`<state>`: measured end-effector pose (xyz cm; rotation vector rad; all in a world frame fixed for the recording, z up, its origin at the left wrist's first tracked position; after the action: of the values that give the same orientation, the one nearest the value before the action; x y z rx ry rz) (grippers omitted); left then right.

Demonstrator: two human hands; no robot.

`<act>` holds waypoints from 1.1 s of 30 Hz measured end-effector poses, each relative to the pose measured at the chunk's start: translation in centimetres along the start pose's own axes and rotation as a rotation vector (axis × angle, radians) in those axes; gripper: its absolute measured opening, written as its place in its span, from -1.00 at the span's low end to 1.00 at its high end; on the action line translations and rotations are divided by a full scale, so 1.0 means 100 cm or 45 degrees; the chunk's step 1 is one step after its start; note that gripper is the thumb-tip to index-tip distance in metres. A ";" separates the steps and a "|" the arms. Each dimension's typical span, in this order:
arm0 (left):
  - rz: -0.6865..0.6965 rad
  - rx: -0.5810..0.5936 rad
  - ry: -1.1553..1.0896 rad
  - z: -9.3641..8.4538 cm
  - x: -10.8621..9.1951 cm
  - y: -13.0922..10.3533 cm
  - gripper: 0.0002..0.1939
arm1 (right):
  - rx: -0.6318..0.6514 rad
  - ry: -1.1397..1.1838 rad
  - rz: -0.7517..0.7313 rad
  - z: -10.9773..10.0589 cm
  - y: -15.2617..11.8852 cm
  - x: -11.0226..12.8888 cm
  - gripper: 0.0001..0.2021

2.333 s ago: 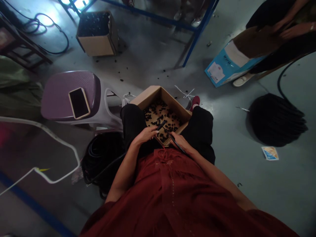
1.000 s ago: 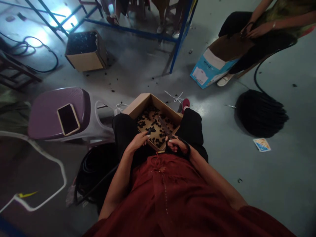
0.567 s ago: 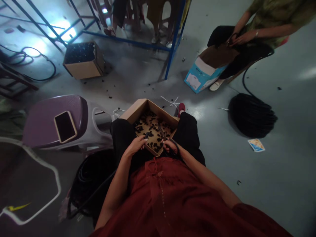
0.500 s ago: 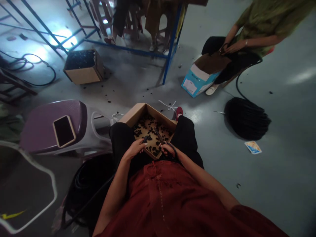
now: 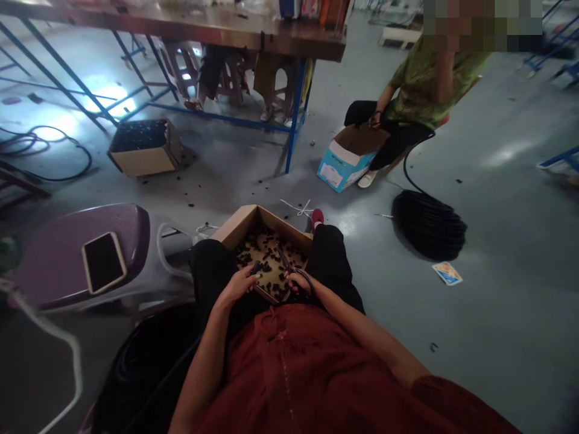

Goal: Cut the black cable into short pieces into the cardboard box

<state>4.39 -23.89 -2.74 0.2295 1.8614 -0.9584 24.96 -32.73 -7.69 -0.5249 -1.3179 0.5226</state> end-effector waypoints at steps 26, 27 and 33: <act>0.120 -0.207 0.106 -0.009 0.013 0.002 -0.38 | -0.009 -0.217 -0.102 0.016 0.019 0.010 -0.77; 0.118 -0.207 0.108 -0.009 0.012 0.002 -0.39 | -0.024 -0.219 -0.084 0.014 0.019 0.008 -0.77; 0.109 -0.229 0.128 -0.005 0.005 0.001 -0.45 | -0.086 -0.189 0.009 0.004 0.021 0.003 -0.74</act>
<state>3.83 -23.54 -3.16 0.2497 2.0001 -0.7274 24.50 -30.87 -8.75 -0.5548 -1.4795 0.5320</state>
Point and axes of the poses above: each hand's wrist, its own y-axis towards the middle knuckle, its own z-axis out of the palm, x = y × z, the point moved 2 cm from there along y, towards the middle knuckle, and after that the axes turned 3 degrees about -z, right-handed, at the moved point
